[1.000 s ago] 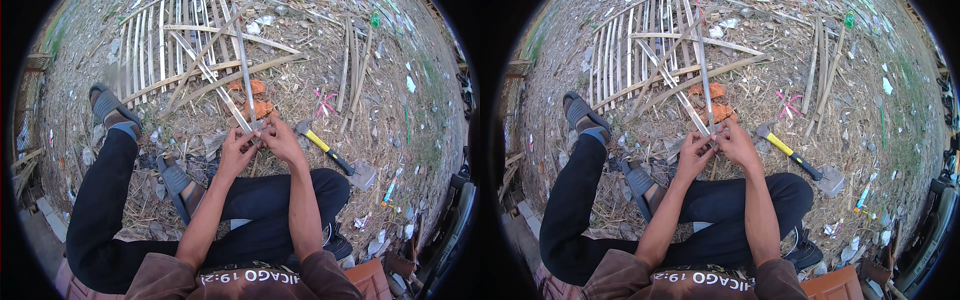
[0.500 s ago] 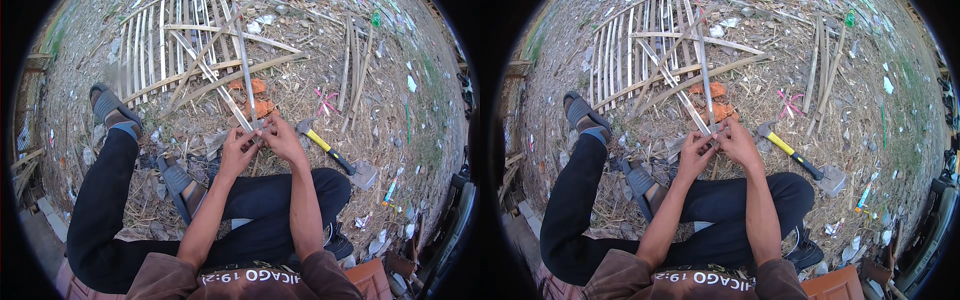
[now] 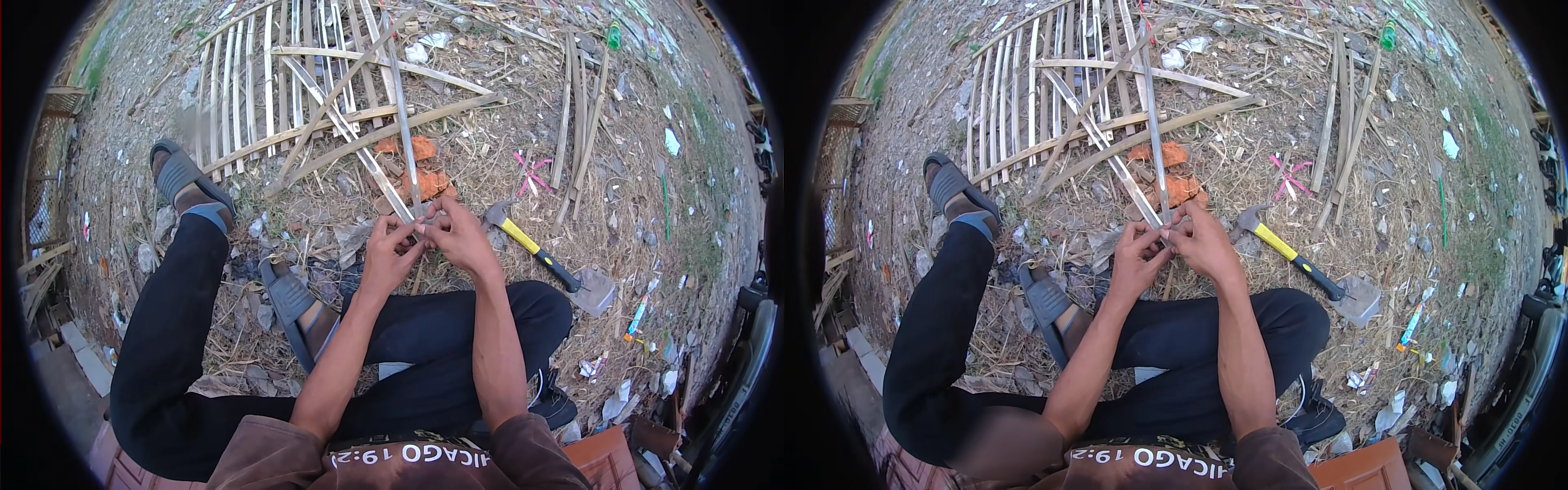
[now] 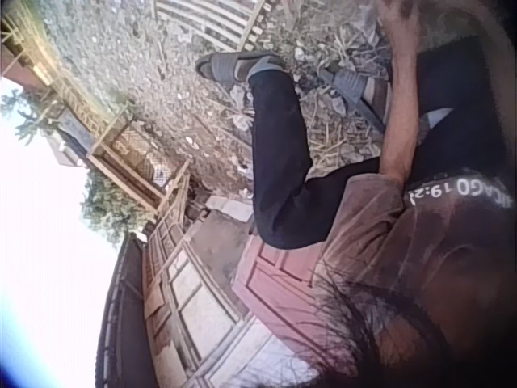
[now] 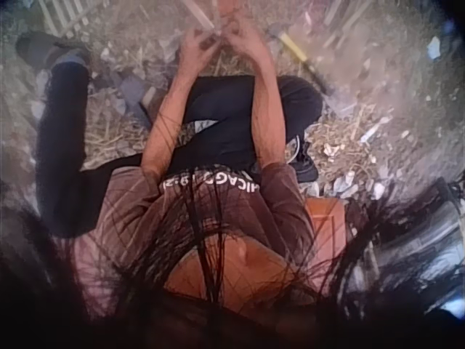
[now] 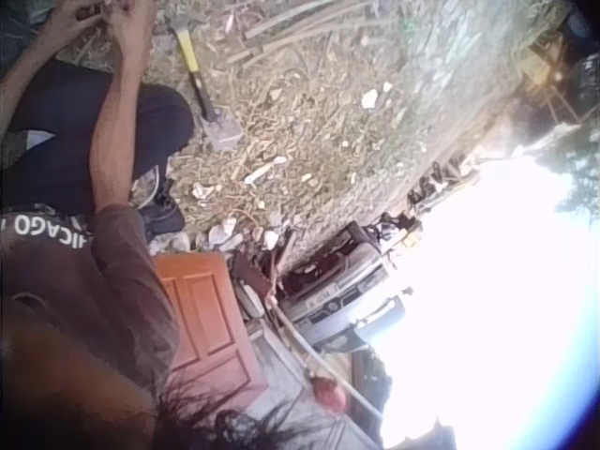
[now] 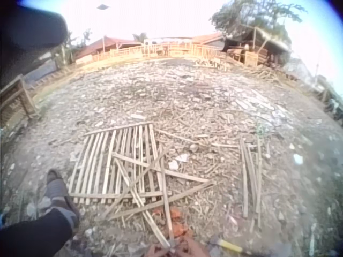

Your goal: The person joins bamboo sticks by hand using a hammer and nails, while sitting on the ground.

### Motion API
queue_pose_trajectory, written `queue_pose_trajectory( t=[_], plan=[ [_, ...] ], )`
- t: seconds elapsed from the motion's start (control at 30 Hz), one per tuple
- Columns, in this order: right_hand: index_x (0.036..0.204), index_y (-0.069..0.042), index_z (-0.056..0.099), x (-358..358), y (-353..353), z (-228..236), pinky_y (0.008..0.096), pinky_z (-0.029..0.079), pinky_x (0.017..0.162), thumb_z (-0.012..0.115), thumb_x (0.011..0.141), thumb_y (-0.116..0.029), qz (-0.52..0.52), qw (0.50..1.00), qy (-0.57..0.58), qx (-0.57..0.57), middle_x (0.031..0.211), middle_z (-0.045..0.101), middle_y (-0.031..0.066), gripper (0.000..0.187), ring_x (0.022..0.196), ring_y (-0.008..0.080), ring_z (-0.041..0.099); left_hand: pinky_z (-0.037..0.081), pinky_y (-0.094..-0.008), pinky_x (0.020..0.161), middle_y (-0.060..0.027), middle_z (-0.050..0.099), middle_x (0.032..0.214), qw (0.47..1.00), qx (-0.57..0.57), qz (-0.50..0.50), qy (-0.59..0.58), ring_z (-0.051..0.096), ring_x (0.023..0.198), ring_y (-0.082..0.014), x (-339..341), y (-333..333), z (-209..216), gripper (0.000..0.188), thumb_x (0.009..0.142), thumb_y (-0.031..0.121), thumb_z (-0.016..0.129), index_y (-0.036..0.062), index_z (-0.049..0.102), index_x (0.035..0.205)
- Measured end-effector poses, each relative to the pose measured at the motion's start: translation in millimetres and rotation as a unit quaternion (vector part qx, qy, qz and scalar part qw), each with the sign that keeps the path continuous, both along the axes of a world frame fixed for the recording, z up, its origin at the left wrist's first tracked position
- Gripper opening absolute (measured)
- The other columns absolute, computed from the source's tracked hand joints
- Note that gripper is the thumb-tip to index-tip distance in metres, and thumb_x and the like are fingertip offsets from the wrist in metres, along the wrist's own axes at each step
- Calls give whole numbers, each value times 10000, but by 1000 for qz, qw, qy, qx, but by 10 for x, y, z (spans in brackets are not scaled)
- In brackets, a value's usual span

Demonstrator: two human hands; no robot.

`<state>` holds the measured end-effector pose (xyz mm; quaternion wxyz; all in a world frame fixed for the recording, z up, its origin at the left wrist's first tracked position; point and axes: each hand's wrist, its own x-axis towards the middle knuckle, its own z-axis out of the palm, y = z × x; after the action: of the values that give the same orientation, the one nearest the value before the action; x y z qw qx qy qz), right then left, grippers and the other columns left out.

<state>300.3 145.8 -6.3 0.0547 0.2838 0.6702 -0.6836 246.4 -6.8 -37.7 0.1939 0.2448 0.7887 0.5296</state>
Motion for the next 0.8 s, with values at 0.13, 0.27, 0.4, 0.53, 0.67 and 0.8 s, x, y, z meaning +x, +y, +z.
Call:
queue_pose_trajectory(
  t=[0.13,0.27,0.4,0.53,0.67,0.8],
  plan=[
    [974,1,496,-18,-36,19,280,419,522,676,872,-68,-7,1000,12,-1,670,620,67,218,596,102,567,456,-232,543,-41,507,963,999,-26,34,28,524,633,-60,34,47,41,318,760,4,768,21,709,1072],
    [979,-4,492,-18,-47,47,271,412,520,671,873,-57,1,1000,0,0,659,605,56,215,591,96,549,443,-265,550,-64,537,961,996,1,86,30,527,628,-116,93,90,-23,270,741,2,769,9,687,998],
    [975,-9,485,-30,-50,41,267,407,519,666,874,-50,-20,1000,2,-20,657,602,55,211,592,95,543,427,-253,566,-53,592,950,992,40,119,-1,495,612,-102,136,150,-59,399,749,-7,759,21,626,1124],
    [973,-20,478,-4,-38,25,255,398,525,669,875,-38,-33,999,6,-20,660,589,40,215,599,84,529,422,-245,573,-49,658,897,985,86,131,-69,485,621,-79,195,163,-64,588,780,0,748,39,492,1308],
    [981,-38,474,-32,-70,55,231,378,532,668,884,-25,-27,999,7,-36,643,552,-2,217,600,64,500,425,-242,576,-50,689,815,984,82,144,-60,495,610,-78,205,145,-87,610,795,8,746,35,454,1329],
    [954,-18,493,-21,-75,-14,277,418,535,698,851,-64,-38,999,22,-28,660,607,72,234,601,102,558,430,-241,579,-51,693,774,988,64,134,-44,509,603,-79,187,109,-136,582,792,12,750,36,473,1303]
  ],
)
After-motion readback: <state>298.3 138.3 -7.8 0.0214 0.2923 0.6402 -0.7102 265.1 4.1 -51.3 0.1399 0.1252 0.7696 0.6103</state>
